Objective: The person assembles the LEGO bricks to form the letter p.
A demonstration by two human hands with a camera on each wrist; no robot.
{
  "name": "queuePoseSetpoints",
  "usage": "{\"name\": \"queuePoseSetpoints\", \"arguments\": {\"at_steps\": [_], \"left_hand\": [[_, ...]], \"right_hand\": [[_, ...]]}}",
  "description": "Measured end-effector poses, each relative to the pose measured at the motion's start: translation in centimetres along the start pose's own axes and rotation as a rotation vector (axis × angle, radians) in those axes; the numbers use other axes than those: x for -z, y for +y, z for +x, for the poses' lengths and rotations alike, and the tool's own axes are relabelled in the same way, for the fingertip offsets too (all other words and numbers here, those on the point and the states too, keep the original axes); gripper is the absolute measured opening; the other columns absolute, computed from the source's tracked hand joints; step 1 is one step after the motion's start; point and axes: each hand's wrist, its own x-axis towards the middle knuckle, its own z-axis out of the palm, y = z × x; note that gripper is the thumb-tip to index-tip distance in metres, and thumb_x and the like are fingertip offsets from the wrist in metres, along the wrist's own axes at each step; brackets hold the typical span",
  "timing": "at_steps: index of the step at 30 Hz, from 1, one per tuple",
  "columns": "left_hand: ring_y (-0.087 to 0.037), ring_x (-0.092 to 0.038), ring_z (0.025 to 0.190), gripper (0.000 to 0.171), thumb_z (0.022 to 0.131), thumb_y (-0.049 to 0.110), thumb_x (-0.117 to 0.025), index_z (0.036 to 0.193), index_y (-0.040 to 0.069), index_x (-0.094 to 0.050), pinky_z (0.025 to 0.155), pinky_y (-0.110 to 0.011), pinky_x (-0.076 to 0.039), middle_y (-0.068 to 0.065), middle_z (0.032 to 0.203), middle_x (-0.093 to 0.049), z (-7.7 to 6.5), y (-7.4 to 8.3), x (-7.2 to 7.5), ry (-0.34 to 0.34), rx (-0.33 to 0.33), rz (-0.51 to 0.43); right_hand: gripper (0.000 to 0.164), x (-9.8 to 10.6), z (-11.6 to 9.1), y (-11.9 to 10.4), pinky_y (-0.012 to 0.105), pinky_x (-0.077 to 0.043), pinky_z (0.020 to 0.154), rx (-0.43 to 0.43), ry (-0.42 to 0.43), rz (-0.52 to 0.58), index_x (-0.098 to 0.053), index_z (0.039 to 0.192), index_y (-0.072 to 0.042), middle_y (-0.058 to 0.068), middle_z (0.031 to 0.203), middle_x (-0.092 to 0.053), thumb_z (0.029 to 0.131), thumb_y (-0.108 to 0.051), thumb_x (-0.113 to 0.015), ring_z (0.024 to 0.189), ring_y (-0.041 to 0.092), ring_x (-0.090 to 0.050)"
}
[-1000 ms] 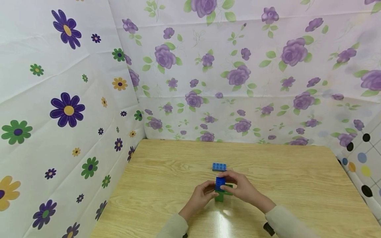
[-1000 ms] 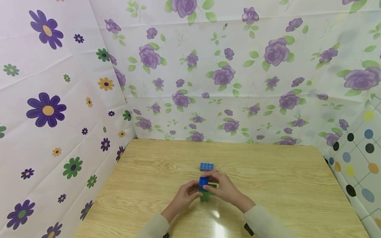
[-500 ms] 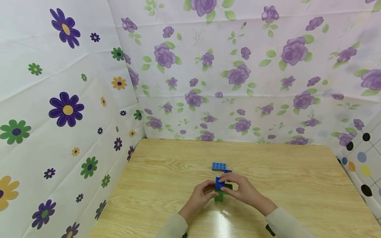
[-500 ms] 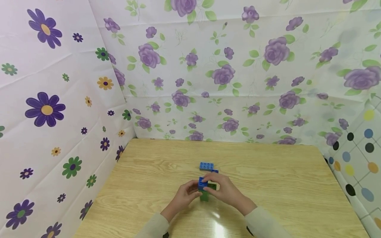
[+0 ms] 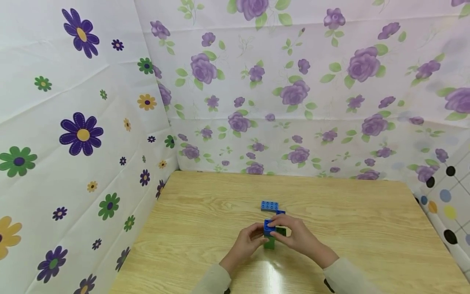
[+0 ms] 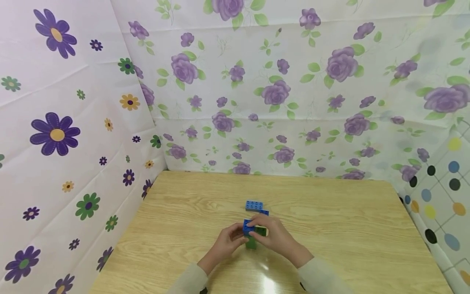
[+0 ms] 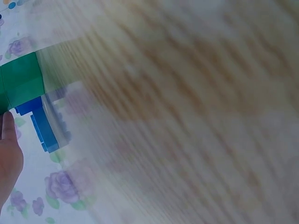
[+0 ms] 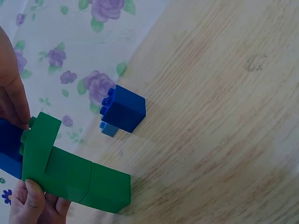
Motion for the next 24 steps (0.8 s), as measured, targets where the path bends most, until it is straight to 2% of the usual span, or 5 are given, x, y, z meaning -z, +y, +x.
{"name": "queuePoseSetpoints", "arguments": {"at_steps": [6,13,17,20,24], "left_hand": [[-0.021,-0.054,0.123,0.037,0.093,0.013,-0.065,0.129,0.008,-0.057,0.104,-0.028,-0.044,-0.006,0.129,-0.059,-0.1,0.1,-0.1,0.006,-0.031,0.061],[-0.026,-0.049,0.128,0.042,0.095,0.011,-0.062,0.135,0.007,-0.051,0.106,-0.029,-0.041,-0.011,0.135,-0.054,-0.4,0.5,-0.7,0.039,-0.080,-0.028],[-0.026,-0.050,0.127,0.041,0.095,0.009,-0.060,0.135,0.008,-0.051,0.106,-0.031,-0.042,-0.011,0.134,-0.054,-0.3,0.9,-0.9,0.059,-0.105,-0.018],[-0.025,-0.052,0.124,0.039,0.094,0.008,-0.061,0.132,0.007,-0.054,0.105,-0.036,-0.043,-0.011,0.130,-0.057,-0.2,1.4,-1.0,0.074,-0.113,0.026],[-0.025,-0.056,0.120,0.035,0.093,0.006,-0.062,0.128,0.003,-0.057,0.104,-0.038,-0.045,-0.014,0.125,-0.060,-0.4,2.9,-0.9,0.076,-0.122,0.054]], "right_hand": [[0.025,-0.3,-0.1,0.0,0.039,-0.057,0.085,0.007,0.046,-0.008,-0.071,0.107,-0.014,0.001,0.111,-0.066,0.083,-0.009,-0.077,0.104,0.021,-0.063],[0.024,-0.3,-0.3,0.0,0.041,-0.056,0.087,-0.011,0.044,-0.021,-0.070,0.108,-0.015,0.001,0.114,-0.066,0.085,-0.010,-0.075,0.107,0.023,-0.063],[0.024,-0.4,-0.4,0.0,0.042,-0.056,0.088,-0.033,0.028,-0.015,-0.070,0.111,-0.017,0.002,0.116,-0.066,0.087,-0.013,-0.073,0.109,0.024,-0.062],[0.025,-0.4,-0.5,0.0,0.041,-0.056,0.088,-0.036,0.027,-0.016,-0.069,0.112,-0.017,0.001,0.116,-0.066,0.087,-0.013,-0.072,0.109,0.024,-0.062],[0.026,-0.4,-0.6,-0.1,0.039,-0.056,0.087,-0.034,0.033,-0.017,-0.069,0.111,-0.017,0.001,0.116,-0.065,0.087,-0.011,-0.073,0.107,0.023,-0.062]]}}
